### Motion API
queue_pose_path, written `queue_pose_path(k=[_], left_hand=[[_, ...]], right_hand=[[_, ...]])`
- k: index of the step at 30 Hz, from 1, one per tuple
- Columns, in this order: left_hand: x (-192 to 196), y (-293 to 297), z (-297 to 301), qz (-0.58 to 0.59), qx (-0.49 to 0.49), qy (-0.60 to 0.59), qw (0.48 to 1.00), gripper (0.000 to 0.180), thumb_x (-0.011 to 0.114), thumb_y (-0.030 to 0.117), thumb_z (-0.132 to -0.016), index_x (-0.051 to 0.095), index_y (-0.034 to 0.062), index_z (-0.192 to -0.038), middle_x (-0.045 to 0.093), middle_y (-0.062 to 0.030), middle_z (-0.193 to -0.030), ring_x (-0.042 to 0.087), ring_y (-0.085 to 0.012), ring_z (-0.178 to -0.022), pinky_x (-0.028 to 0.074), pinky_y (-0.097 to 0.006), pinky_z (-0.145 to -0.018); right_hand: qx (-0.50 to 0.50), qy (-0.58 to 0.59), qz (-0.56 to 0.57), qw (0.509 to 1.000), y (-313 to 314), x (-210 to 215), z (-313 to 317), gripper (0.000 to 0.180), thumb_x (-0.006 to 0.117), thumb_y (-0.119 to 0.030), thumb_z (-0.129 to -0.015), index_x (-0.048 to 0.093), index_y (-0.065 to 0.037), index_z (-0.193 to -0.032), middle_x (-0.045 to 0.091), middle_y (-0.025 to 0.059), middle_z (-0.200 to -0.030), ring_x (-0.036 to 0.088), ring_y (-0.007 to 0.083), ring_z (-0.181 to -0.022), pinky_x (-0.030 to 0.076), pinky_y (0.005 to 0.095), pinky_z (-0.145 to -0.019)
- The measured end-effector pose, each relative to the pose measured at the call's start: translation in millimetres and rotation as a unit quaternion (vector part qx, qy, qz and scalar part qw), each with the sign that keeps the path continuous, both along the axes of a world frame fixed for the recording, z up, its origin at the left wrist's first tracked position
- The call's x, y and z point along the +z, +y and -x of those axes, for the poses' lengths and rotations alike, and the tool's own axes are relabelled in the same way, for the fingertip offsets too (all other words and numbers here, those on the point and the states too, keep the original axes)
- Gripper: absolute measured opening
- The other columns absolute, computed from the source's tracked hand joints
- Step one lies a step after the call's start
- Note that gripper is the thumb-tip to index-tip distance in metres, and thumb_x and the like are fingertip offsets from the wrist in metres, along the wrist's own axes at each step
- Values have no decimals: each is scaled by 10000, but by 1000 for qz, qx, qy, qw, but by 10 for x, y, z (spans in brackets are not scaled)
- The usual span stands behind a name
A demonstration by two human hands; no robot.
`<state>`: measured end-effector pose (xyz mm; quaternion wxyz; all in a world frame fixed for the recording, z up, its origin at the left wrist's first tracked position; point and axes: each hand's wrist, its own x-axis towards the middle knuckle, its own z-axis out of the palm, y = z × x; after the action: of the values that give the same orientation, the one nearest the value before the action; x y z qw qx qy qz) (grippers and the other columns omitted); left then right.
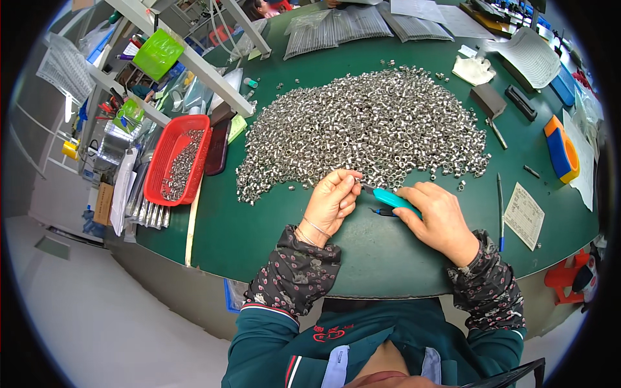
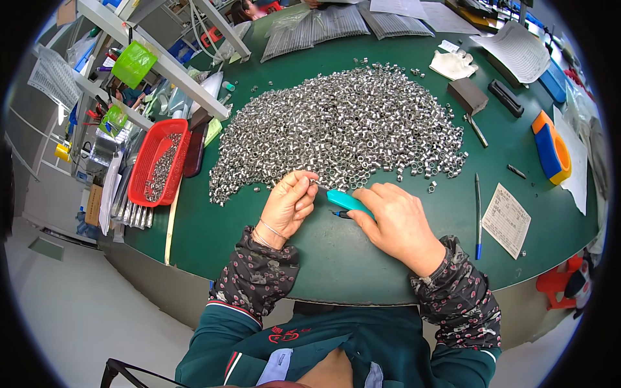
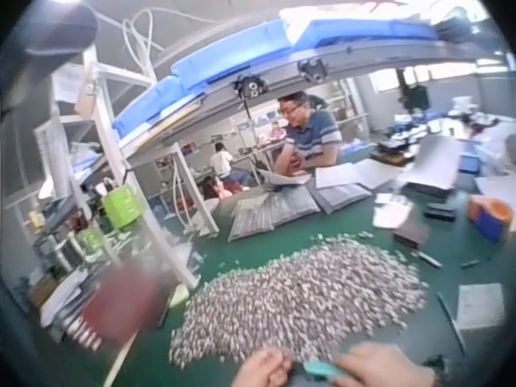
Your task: Sorting and assembling small metal components from a large pile using hand tools at a factory workbench.
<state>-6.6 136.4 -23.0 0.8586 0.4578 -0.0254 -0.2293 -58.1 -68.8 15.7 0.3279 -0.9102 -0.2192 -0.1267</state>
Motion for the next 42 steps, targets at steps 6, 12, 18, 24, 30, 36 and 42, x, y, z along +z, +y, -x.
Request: queue_pose_path(k=[6,12,18,24,30,36,42], left_hand=[[15,-39,33,-8,-1,-10,1000,116,474,112,-859,520,32,-930,516,-26,-709,344,-14,-456,256,-134,-353],[-3,-39,46,-28,1,-24,999,113,481,98,-853,526,22,-923,535,-35,-689,329,-14,-430,247,-136,-350],[0,-48,49,-58,10,-22,998,113,489,103,-850,522,12,-908,528,-34,-675,322,-10,-418,245,-135,-349],[-8,-20,39,-31,-6,-1,999,127,465,119,-864,521,12,-903,513,-27,-681,324,-12,-433,243,-134,-350],[-46,22,7,41,-31,41,998,169,432,154,-881,520,18,-927,499,-34,-736,335,-24,-464,250,-141,-359],[7,12,13,34,-19,24,999,182,432,150,-880,516,20,-974,503,-39,-755,337,-26,-474,253,-139,-366],[-7,18,7,31,-10,15,999,207,430,146,-880,505,16,-1023,513,-42,-757,341,-23,-479,260,-138,-368]], right_hand=[[1,7,-6,1000,0,-28,-8,202,593,-205,-728,566,-64,-869,519,87,-707,522,265,-694,425,365,-585],[12,31,-7,999,4,-50,-18,211,604,-198,-718,567,-58,-871,523,92,-709,524,269,-698,426,369,-590],[-9,-31,32,999,18,6,17,224,633,-169,-682,563,-59,-865,488,81,-689,499,251,-680,421,352,-582],[-17,-139,90,986,48,34,12,289,658,-136,-620,544,-41,-868,461,56,-688,466,210,-653,403,317,-571],[-53,-220,45,973,-12,57,-55,339,663,-127,-592,543,-31,-894,464,59,-683,464,211,-639,391,319,-560],[-33,-174,38,983,-11,17,-58,350,669,-106,-585,545,-25,-902,468,64,-684,465,215,-639,395,318,-557],[-27,-146,48,988,-12,9,-46,343,672,-109,-584,550,-30,-895,471,62,-691,470,215,-653,400,318,-565]])
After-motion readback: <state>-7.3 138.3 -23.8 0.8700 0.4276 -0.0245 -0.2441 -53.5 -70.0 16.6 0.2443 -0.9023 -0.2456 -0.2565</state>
